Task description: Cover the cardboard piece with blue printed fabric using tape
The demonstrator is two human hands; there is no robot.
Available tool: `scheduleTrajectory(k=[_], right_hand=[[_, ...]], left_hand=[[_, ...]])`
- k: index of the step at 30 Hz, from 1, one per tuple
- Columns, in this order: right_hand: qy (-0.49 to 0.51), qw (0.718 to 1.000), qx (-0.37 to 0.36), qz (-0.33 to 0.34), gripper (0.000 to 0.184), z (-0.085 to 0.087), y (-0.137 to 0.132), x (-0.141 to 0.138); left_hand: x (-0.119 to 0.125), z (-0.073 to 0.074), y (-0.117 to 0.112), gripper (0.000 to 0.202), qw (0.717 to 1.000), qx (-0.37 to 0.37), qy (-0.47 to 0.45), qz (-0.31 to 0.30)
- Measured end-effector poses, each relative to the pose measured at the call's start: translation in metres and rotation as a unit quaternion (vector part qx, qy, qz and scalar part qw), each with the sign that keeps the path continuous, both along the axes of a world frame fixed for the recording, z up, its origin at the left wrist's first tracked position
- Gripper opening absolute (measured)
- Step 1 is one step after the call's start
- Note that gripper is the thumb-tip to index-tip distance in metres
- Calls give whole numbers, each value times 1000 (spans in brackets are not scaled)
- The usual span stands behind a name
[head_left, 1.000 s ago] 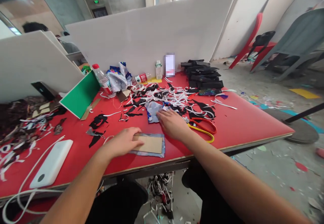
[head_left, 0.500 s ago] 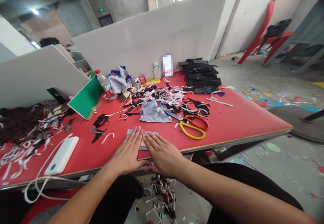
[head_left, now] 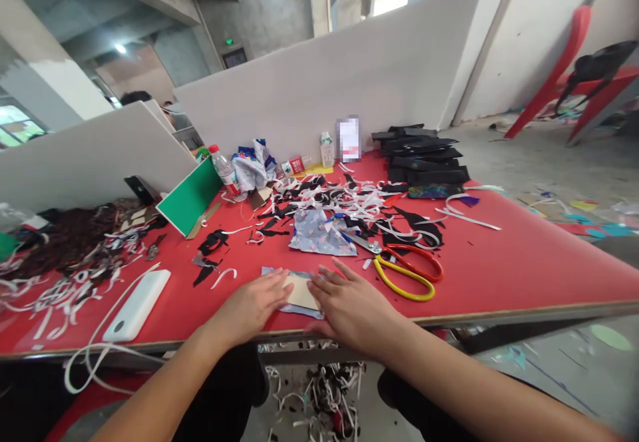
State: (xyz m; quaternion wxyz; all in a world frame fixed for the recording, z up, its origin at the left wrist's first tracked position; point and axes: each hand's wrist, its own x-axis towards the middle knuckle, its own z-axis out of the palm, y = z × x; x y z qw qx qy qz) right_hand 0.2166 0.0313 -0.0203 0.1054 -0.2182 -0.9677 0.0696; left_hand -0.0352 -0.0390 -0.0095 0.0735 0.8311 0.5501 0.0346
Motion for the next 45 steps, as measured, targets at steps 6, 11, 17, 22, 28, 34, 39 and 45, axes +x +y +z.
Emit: scheduleTrajectory(k=[6,11,17,22,28,34,39,45], right_hand=[[24,999,19,26,22,-5,20,-3],[24,999,9,19,12,0,16,-8],[18,994,8,-106,11,17,38,9],[18,952,29,-304,27,11,79,35],[13,946,35,-321,15,1,94,45],[21,942,39,-332,20,-2,98,53],[27,936,47,-348,22,-4,100,59],[70,942,76,-321,20,8,94,52]], left_hand=[[28,-16,-2,39,998,57,19,24],[28,-15,-16,53,995,73,59,-25],[16,-9,-19,82,993,82,72,-46],[27,20,55,42,988,106,110,-14],[39,20,143,17,982,115,141,-45],[1,55,141,23,968,213,128,38],[-49,80,116,33,951,253,129,124],[-69,58,97,40,970,157,138,122]])
